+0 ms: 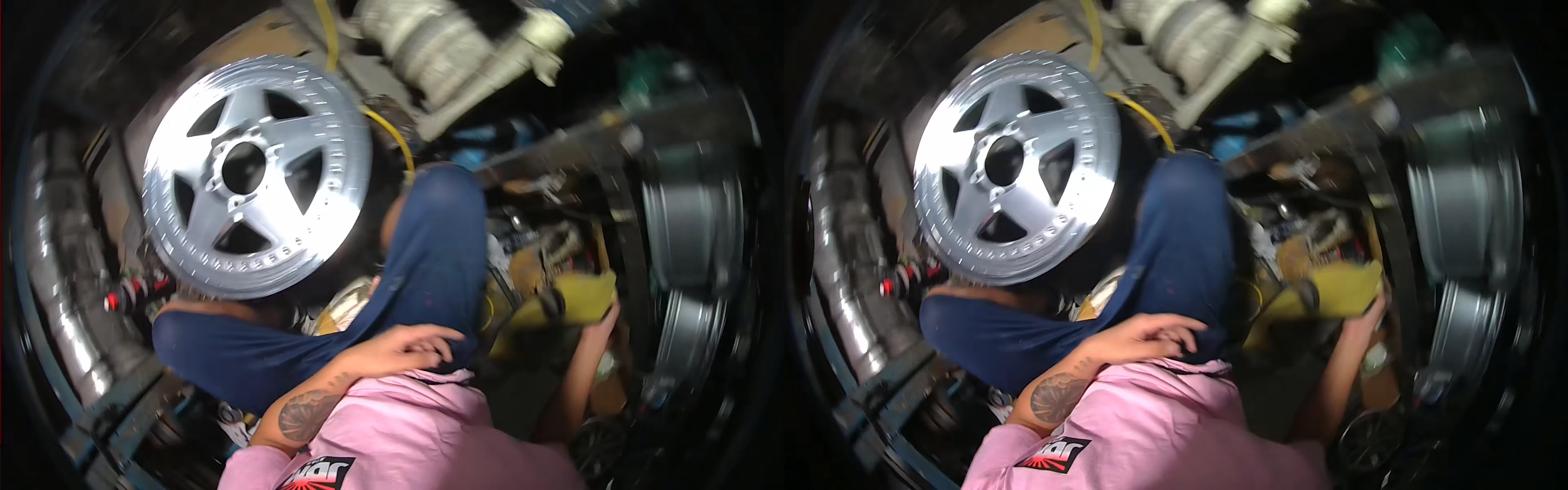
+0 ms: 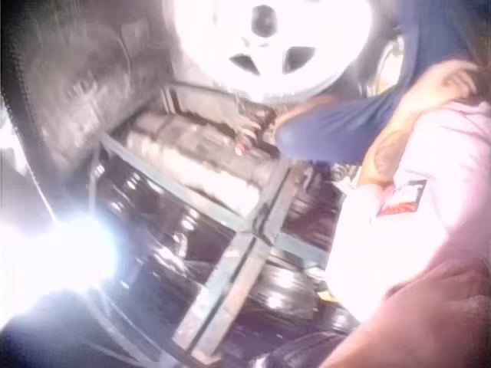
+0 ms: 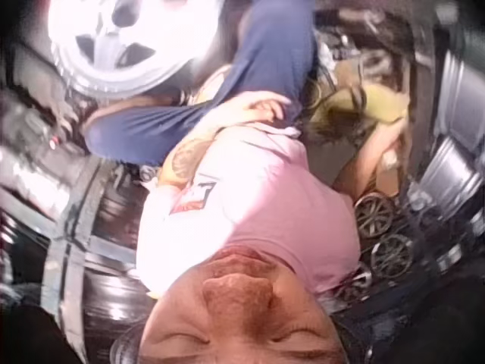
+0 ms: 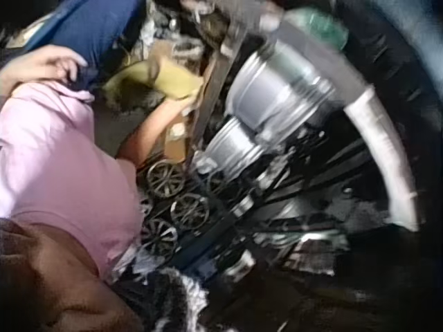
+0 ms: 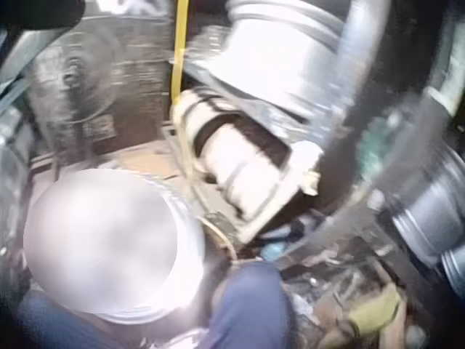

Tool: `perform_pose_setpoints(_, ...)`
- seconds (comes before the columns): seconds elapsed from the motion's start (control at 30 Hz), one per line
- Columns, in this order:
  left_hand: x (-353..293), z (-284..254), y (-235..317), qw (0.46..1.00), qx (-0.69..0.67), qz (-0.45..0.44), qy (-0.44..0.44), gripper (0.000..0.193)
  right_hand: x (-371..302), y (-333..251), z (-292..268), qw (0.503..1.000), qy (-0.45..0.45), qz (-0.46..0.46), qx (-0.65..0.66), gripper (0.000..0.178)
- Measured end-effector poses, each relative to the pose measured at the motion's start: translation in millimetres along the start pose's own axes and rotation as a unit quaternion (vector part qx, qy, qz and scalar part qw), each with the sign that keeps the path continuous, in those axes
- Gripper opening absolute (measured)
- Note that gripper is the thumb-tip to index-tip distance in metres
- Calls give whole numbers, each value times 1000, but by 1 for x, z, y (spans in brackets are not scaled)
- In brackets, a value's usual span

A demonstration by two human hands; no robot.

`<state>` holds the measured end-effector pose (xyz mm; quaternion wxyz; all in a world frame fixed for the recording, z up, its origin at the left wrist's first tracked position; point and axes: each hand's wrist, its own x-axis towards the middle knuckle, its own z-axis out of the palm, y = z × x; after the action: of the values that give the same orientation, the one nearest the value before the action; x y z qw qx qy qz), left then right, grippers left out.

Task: The person applies a metallic substance from a small lid to the individual bolts on the outer edge of a wheel rim using a thin brush. They pick up a spray can, shake it, and dispense more liquid into the lid before continuing to paint each bolt around the circumference of the rim.

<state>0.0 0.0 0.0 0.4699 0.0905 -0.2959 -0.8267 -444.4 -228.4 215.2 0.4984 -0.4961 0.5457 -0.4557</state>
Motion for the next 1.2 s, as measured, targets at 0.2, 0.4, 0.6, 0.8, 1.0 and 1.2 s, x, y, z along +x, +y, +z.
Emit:
perform_pose_setpoints(0.2,-69,-38,36,979,72,-77,172,39,-40,202,43,864,399,-133,-276,26)
perform_pose_setpoints(0.4,-83,-31,39,955,121,-149,227,38,-93,252,149,932,163,-136,-294,19)
perform_pose_setpoints(0.6,-93,-33,58,936,181,-143,268,39,-41,370,209,939,38,40,-341,18)
perform_pose_setpoints(0.8,-176,25,93,845,310,-33,434,27,-77,301,379,932,-105,-116,-326,16)
perform_pose_setpoints(1.0,-336,130,53,511,284,353,731,28,-60,134,476,908,-144,-388,57,26)
perform_pose_setpoints(1.2,-383,102,-242,475,24,53,878,22,-185,44,603,628,-528,-553,146,42)
